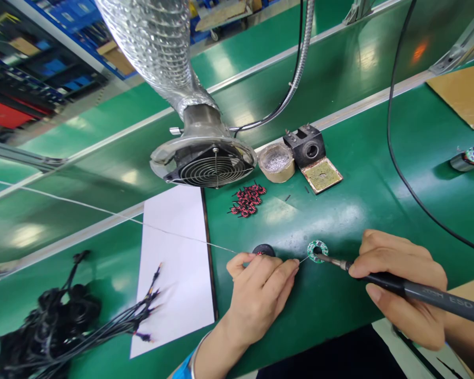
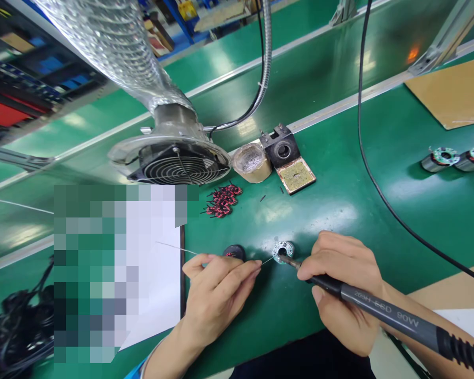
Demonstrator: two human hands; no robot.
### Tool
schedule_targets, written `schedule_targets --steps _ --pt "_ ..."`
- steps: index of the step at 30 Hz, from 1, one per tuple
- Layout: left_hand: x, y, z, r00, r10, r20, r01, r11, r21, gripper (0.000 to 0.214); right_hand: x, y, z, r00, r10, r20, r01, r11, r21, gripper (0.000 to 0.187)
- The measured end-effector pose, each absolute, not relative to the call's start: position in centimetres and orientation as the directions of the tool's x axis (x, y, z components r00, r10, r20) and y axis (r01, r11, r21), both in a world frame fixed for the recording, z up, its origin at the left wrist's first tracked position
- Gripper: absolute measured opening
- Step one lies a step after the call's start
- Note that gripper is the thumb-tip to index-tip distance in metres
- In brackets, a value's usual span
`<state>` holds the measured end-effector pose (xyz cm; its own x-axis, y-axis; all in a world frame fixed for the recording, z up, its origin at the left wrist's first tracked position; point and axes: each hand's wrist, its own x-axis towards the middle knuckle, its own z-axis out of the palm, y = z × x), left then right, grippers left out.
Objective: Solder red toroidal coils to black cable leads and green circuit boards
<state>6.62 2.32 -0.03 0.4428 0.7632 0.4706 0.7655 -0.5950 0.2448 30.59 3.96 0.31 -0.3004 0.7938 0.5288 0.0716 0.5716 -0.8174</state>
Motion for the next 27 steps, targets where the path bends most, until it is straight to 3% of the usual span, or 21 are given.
schedule_targets --steps 27 --pt "6.75 2.25 -0.1 0.447 0.756 0.478 0.76 -0.603 0.243 0.011 30.53 4.77 1.19 -0.32 0.8 0.507 0.058 0.551 -0.833 0.029"
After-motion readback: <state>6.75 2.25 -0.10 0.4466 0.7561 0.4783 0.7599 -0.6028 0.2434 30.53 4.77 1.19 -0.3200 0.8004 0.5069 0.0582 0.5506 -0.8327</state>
